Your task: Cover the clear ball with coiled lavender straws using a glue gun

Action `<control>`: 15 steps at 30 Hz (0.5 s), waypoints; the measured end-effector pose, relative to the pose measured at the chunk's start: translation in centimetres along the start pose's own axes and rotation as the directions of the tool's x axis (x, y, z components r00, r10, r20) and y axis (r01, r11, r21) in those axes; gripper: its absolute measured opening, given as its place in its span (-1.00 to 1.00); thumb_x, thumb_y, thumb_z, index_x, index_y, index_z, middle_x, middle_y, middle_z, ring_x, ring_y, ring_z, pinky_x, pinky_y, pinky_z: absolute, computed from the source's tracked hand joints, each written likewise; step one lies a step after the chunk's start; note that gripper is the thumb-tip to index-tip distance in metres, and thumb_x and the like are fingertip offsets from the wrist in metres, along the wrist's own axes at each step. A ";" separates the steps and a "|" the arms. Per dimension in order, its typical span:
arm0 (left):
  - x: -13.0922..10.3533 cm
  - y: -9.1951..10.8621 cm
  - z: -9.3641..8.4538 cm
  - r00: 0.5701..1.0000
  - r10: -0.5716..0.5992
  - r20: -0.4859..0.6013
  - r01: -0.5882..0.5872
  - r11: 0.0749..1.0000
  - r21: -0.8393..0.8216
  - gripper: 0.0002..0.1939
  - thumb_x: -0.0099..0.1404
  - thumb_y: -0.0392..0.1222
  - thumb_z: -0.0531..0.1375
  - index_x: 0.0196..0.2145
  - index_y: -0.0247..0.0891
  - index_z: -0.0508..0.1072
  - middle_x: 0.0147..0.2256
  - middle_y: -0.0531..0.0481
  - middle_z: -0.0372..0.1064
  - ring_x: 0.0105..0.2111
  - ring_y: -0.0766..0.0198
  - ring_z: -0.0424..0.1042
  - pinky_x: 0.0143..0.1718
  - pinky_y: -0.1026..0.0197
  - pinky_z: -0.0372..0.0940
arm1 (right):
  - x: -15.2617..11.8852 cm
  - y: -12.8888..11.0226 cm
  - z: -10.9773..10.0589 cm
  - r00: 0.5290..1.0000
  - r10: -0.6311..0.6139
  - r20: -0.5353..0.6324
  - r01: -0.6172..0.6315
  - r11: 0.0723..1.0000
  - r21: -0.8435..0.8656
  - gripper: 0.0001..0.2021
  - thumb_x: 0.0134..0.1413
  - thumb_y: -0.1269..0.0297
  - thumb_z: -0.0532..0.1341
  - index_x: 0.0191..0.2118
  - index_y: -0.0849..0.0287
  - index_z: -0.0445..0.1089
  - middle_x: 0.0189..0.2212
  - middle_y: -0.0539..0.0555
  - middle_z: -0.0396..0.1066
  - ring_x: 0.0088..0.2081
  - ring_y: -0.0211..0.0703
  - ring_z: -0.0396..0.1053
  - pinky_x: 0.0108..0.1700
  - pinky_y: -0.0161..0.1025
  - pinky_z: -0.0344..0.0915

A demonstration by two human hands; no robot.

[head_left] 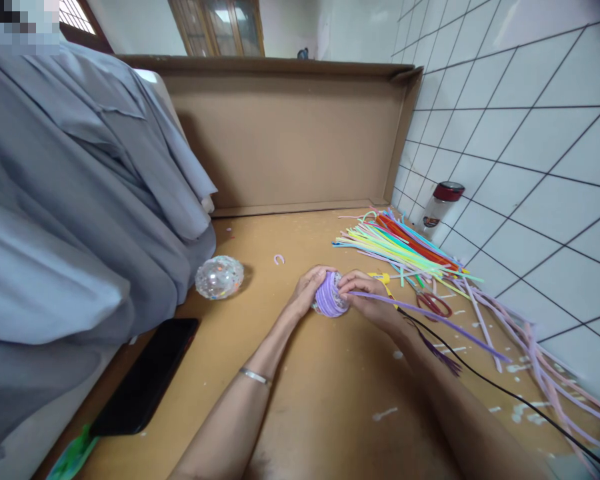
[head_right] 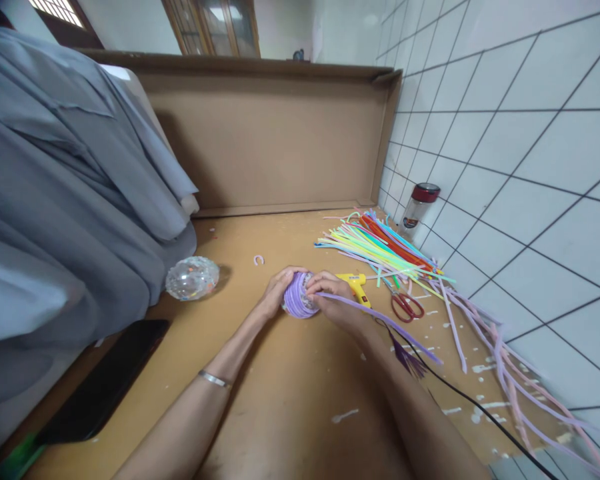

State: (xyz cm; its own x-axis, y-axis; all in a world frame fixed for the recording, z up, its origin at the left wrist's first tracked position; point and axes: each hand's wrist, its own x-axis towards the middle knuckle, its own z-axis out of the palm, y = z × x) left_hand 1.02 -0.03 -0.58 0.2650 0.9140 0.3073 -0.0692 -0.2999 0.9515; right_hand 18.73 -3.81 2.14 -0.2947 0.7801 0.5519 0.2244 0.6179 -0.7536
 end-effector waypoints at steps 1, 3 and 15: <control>0.0 0.0 0.0 1.000 -0.003 0.001 0.003 1.000 -0.002 -0.49 0.21 0.21 0.07 -0.22 -0.30 0.50 -0.21 -0.12 0.47 -0.18 0.15 0.41 -0.09 0.17 0.25 | 0.0 0.0 0.0 1.000 0.001 -0.004 -0.001 1.000 0.002 -0.91 -0.02 0.42 0.25 -0.45 0.11 0.48 -0.35 0.03 0.43 -0.28 -0.24 0.39 -0.17 -0.25 0.31; 0.0 0.0 0.0 1.000 -0.008 0.008 0.008 1.000 -0.003 -0.48 0.20 0.22 0.09 -0.20 -0.31 0.50 -0.20 -0.13 0.47 -0.17 0.15 0.41 -0.08 0.17 0.26 | -0.1 0.0 0.1 1.000 0.001 -0.007 0.000 1.000 0.007 -0.91 -0.02 0.42 0.25 -0.45 0.11 0.48 -0.34 0.03 0.42 -0.27 -0.24 0.39 -0.17 -0.25 0.31; 0.1 -0.1 -0.2 1.000 -0.020 0.024 0.019 0.999 0.042 -0.43 0.21 0.25 0.05 -0.18 -0.33 0.49 -0.17 -0.14 0.45 -0.13 0.12 0.40 -0.03 0.17 0.24 | -0.2 -0.6 0.5 0.999 0.042 -0.010 -0.042 0.999 -0.027 -0.93 0.03 0.36 0.24 -0.40 0.13 0.49 -0.33 0.04 0.40 -0.25 -0.23 0.38 -0.17 -0.25 0.30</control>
State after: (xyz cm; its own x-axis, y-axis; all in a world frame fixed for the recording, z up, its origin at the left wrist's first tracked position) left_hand 0.87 0.10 -0.63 0.2896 0.9129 0.2877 -0.0233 -0.2937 0.9556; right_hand 18.19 -4.36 2.28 -0.2753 0.8064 0.5234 0.2616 0.5867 -0.7664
